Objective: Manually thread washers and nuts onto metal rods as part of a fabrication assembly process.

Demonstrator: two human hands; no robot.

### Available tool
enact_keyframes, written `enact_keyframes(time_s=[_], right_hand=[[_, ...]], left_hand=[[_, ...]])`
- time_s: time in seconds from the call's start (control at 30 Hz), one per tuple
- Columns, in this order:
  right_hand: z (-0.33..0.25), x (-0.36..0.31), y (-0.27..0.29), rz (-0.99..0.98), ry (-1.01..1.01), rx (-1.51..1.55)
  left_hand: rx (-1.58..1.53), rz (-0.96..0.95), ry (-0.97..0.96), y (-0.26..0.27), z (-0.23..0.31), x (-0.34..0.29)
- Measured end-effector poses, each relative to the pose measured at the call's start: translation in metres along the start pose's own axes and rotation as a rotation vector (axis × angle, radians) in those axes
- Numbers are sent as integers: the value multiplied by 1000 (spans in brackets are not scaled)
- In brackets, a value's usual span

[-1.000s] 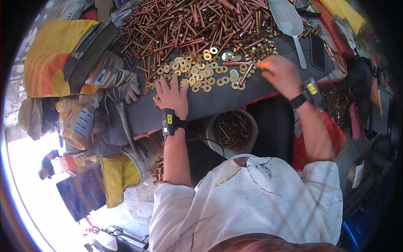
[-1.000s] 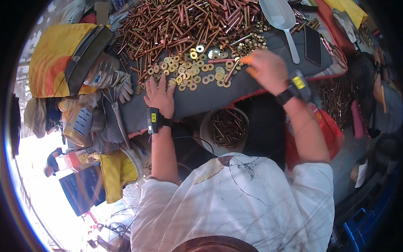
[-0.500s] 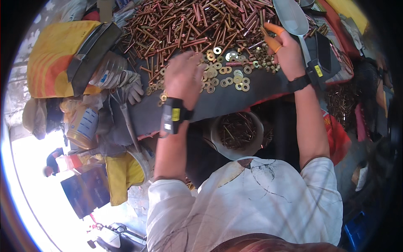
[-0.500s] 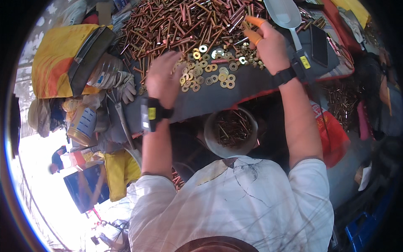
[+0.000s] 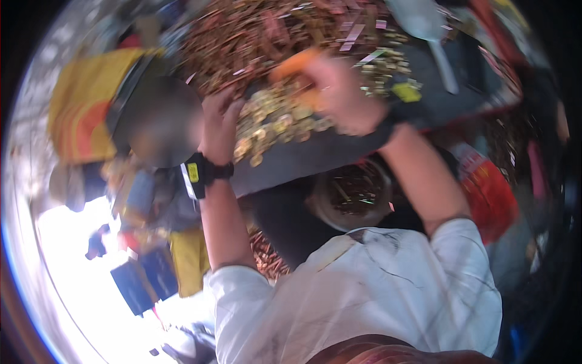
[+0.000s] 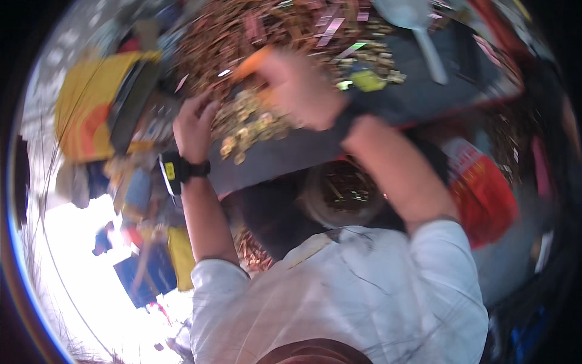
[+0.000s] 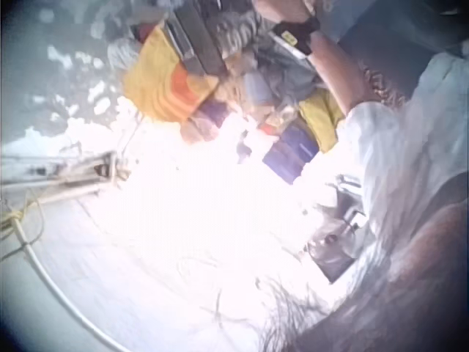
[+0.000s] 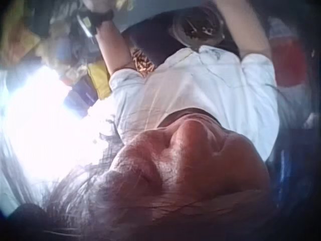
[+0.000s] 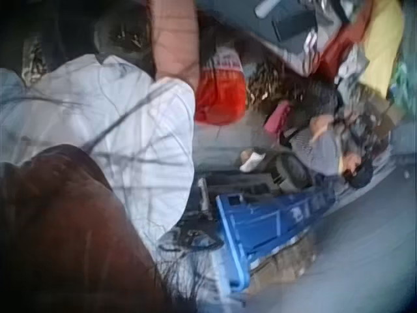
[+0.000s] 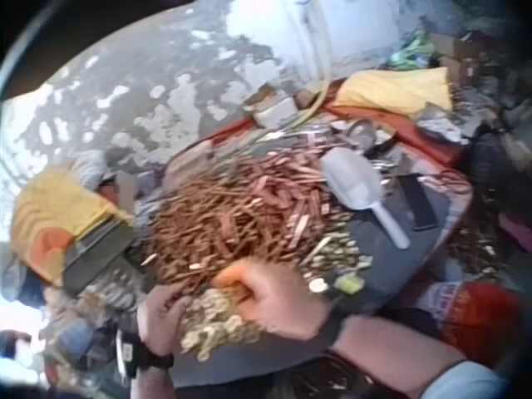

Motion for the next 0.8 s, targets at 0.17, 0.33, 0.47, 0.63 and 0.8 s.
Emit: enact_keyframes(time_s=[0.17, 0.33, 0.47, 0.63, 0.8], right_hand=[[-57, -17, -60, -67, 250, -232], [-86, -57, -68, -191, 246, -242], [-104, -87, -69, -284, 222, -219], [-125, -131, -50, -336, 147, -232], [-149, -179, 14, -233, 18, -324]], left_hand=[[532, -422, -510, -54, 102, -25], [-706, -642, -305, -129, 104, -36], [-704, -831, -556, -169, 223, -84], [-183, -675, -1277, -203, 333, -135], [53, -539, -1526, -243, 385, -156]])
Point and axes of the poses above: each hand's wrist, its own x-axis towards the middle knuckle, its own y-axis out of the back of the hand, z = x × y, the point moved 4 cm from there along x, towards the middle knuckle, and after that the axes turned 9 degrees about -z, right-handed, at the moved point
